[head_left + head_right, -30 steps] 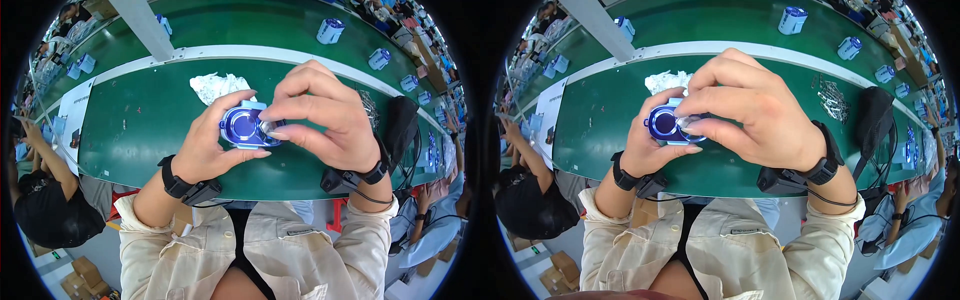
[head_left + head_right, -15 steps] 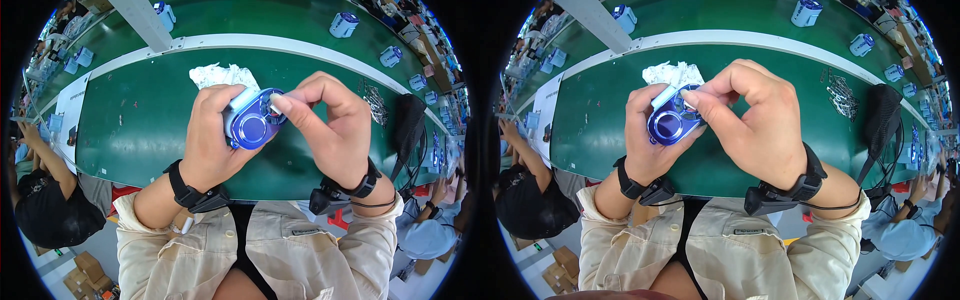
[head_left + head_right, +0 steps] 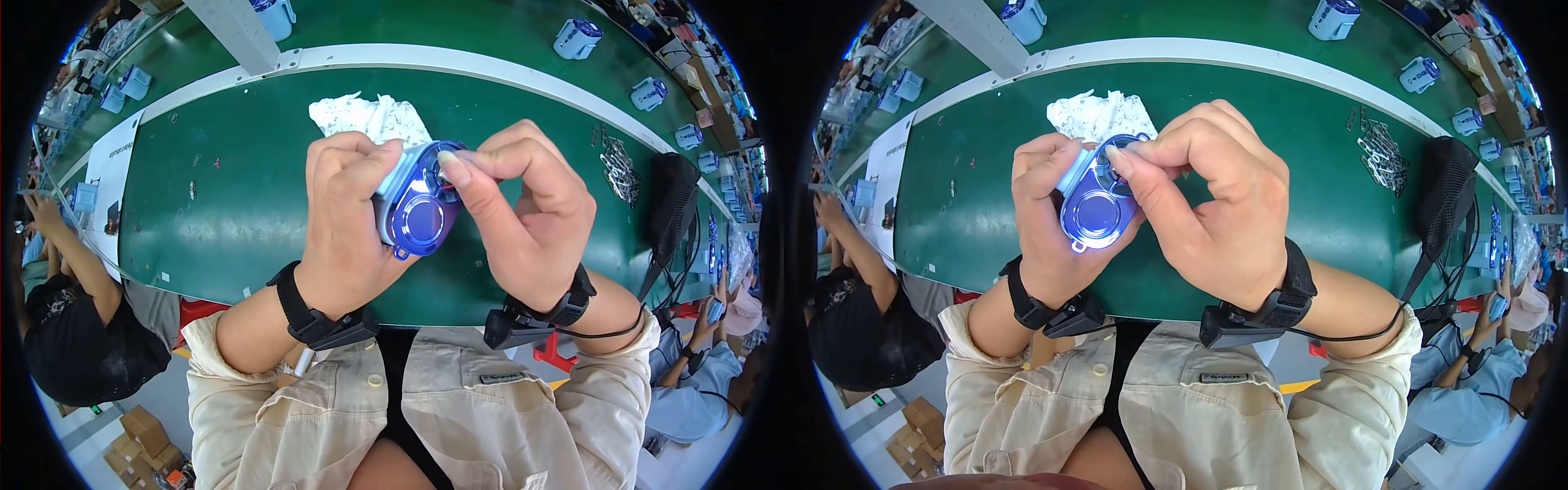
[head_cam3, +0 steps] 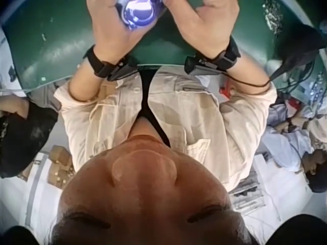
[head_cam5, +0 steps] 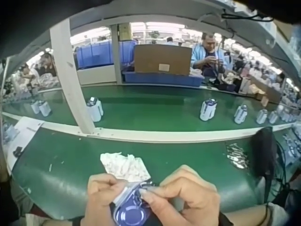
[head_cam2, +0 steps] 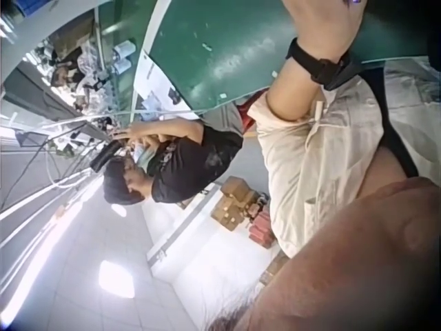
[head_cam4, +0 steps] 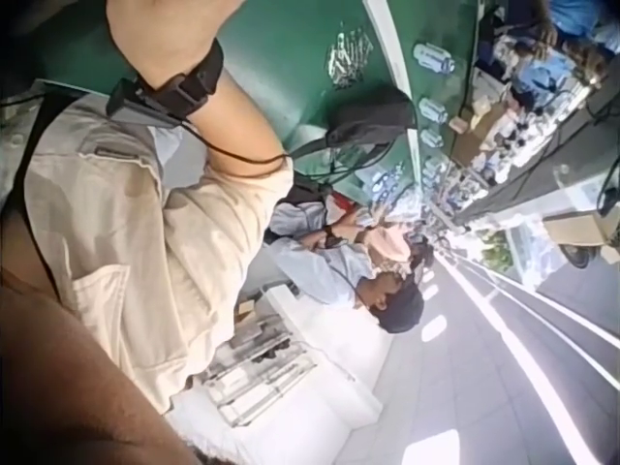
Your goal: The person picks up a blue device, peels off a small white sticker by hand, and presses a component into the device. After repeating these actions on several devices, they place each one back onto the assembly line.
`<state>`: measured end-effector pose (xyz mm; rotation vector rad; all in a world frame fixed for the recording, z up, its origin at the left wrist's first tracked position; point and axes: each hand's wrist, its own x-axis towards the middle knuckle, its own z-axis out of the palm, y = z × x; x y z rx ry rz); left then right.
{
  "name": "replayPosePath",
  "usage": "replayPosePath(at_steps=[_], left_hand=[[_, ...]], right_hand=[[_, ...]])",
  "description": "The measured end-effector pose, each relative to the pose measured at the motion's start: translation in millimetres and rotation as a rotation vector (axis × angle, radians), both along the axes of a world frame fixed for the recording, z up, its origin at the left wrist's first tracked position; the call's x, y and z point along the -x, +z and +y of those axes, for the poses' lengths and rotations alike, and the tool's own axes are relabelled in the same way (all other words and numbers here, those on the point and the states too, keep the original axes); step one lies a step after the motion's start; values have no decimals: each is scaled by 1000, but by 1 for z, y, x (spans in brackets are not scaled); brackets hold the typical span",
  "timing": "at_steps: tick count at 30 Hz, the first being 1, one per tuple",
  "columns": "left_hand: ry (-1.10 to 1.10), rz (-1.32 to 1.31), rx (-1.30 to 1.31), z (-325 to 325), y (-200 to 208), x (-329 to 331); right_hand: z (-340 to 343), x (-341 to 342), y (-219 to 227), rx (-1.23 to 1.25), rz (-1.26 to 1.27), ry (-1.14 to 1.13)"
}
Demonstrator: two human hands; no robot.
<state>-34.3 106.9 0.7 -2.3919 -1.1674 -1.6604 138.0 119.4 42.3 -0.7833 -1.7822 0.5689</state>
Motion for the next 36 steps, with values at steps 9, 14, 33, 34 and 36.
replayPosePath(at_steps=[9,14,33,34,36], left_hand=[[71,76,45,-6,2,-2],[28,-33,24,-4,-3,-3],[-245,-137,80,-3,-2,-7],[-223,-149,88,-4,-3,-7],[-201,-158,95,-5,-3,-6]], right_hand=[[-5,10,-18,50,108,-37],[6,11,-10,487,437,287],[19,-8,-2,694,355,852],[18,-8,-2,719,380,837],[19,-7,-4,724,378,852]])
